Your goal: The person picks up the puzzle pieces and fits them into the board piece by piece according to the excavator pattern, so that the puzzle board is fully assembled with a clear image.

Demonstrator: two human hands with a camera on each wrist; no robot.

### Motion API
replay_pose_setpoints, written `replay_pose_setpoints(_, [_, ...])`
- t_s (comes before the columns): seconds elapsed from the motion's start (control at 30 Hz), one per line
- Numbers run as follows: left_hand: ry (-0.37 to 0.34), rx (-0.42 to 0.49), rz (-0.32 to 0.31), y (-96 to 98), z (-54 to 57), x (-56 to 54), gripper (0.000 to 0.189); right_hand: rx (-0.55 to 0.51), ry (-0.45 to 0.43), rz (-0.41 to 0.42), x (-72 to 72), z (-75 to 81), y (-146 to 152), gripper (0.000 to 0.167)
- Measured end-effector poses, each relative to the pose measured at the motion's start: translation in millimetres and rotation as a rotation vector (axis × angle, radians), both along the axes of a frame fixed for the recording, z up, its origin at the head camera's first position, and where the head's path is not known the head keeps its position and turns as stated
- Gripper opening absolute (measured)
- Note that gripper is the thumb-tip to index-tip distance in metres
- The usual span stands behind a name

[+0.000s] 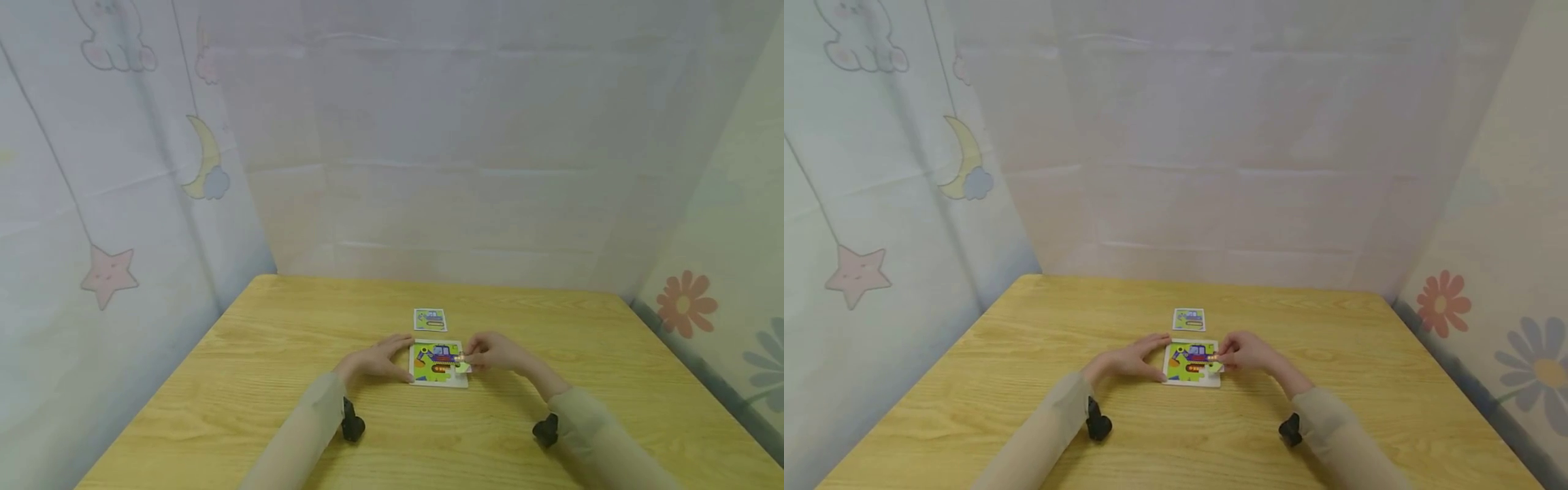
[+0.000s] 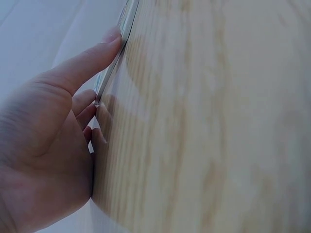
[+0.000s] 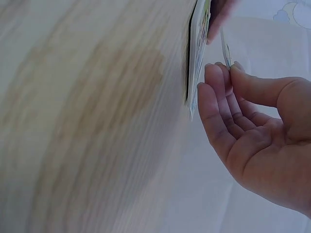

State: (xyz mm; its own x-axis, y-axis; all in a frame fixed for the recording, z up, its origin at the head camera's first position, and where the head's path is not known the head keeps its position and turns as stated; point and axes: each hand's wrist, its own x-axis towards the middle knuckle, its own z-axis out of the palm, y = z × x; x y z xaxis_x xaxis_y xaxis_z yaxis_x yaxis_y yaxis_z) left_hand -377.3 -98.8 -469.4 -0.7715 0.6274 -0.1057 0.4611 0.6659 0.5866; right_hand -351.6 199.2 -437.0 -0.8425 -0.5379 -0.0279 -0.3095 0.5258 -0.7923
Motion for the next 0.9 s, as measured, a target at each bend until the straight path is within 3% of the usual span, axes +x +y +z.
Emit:
replay_pose_setpoints(0.47, [-0.006,-0.006,-0.002,2.7,1.9,-2.3,0.084,0.044,-0.014,0.005,-0.9,-1.9,-9.3,0.013])
replay_pose_setpoints(0.9, [-0.007,0.004,0.004,0.5,1.6,1.1,0.084,0.081,-0.041,-0.053,1.1,-7.4,-17.6,0.013])
